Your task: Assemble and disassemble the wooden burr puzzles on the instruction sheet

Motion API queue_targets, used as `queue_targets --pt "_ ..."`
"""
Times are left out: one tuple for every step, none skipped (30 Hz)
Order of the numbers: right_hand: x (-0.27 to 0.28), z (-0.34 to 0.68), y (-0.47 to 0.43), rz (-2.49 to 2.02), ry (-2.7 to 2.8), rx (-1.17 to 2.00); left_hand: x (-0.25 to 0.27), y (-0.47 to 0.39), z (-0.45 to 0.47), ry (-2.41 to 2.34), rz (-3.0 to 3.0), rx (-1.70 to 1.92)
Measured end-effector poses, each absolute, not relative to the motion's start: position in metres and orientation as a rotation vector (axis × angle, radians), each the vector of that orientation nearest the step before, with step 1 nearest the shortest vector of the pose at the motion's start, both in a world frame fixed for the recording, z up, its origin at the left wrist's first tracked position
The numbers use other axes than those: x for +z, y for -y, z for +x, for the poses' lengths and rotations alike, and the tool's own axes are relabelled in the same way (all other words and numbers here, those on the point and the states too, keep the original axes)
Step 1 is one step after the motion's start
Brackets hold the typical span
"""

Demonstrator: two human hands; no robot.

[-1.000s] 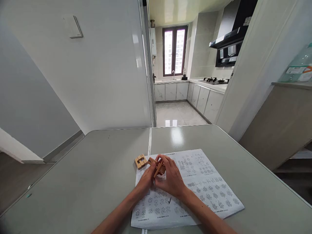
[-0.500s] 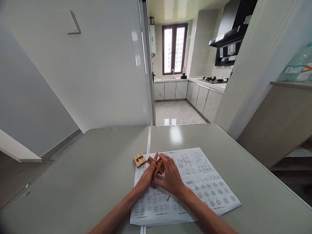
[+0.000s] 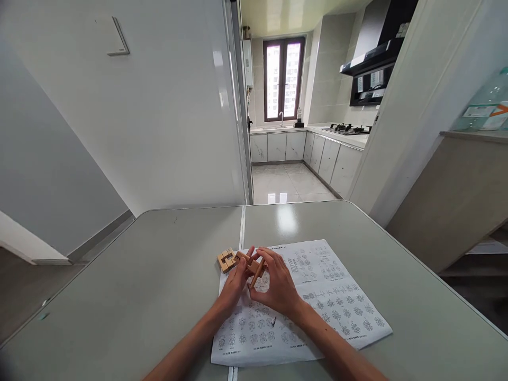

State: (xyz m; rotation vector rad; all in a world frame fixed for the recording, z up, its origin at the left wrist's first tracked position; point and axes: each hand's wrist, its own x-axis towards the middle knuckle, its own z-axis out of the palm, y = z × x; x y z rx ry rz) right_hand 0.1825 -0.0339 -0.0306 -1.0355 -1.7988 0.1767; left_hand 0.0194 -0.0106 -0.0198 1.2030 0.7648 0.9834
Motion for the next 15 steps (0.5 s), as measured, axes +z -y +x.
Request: queue_targets --pt "-0.03 0.182 0.033 -1.025 1.797 0.16 -0.019 0.011 0.019 -0.765 1.212 0.994" --pt "-0.029 0.182 0.033 -1.019 1.798 0.144 -0.018 0.011 0.02 -0.764 1.22 1.004" --pt "-0.028 0.182 0.033 -1.019 1.8 0.13 -0.017 0.012 0.02 -0.765 1.226 1.016" --pt "-0.027 0.181 0.032 -1.022 1.8 0.118 -0.017 0.013 0.021 -0.768 1.231 1.028" --pt "-0.026 0.181 0.032 -1.027 1.798 0.112 -0.016 0.013 0.021 -0.771 1.234 1.038" --pt "-0.025 0.181 0.033 -1.029 1.795 0.111 -0.015 0.014 0.022 -0.774 1.237 1.045" --pt "-0.024 0.18 0.034 -1.023 1.792 0.116 -0.014 0.013 0.021 -0.771 1.237 1.047" --pt "-0.024 0.181 0.035 -1.01 1.791 0.128 -0.012 0.012 0.02 -0.767 1.227 1.059" --pt "-0.023 0.182 0.036 -0.998 1.788 0.145 -0.01 0.009 0.018 -0.764 1.205 1.09" --pt "-0.023 0.184 0.037 -0.993 1.782 0.171 -0.008 0.007 0.014 -0.759 1.184 1.115" --pt "-0.023 0.187 0.038 -1.002 1.774 0.207 -0.006 0.003 0.01 -0.771 1.134 1.195" --pt "-0.023 0.192 0.038 -1.028 1.762 0.257 -0.004 0.0 0.005 -0.791 1.105 1.276" --pt "-0.024 0.197 0.038 -1.069 1.743 0.316 -0.002 -0.003 0.0 -0.819 1.104 1.317" --pt "-0.025 0.204 0.036 -1.12 1.736 0.391 -0.001 -0.005 -0.004 -0.855 1.122 1.317" --pt "-0.026 0.211 0.033 -1.163 1.731 0.461 -0.001 -0.006 -0.006 -0.894 1.159 1.293"
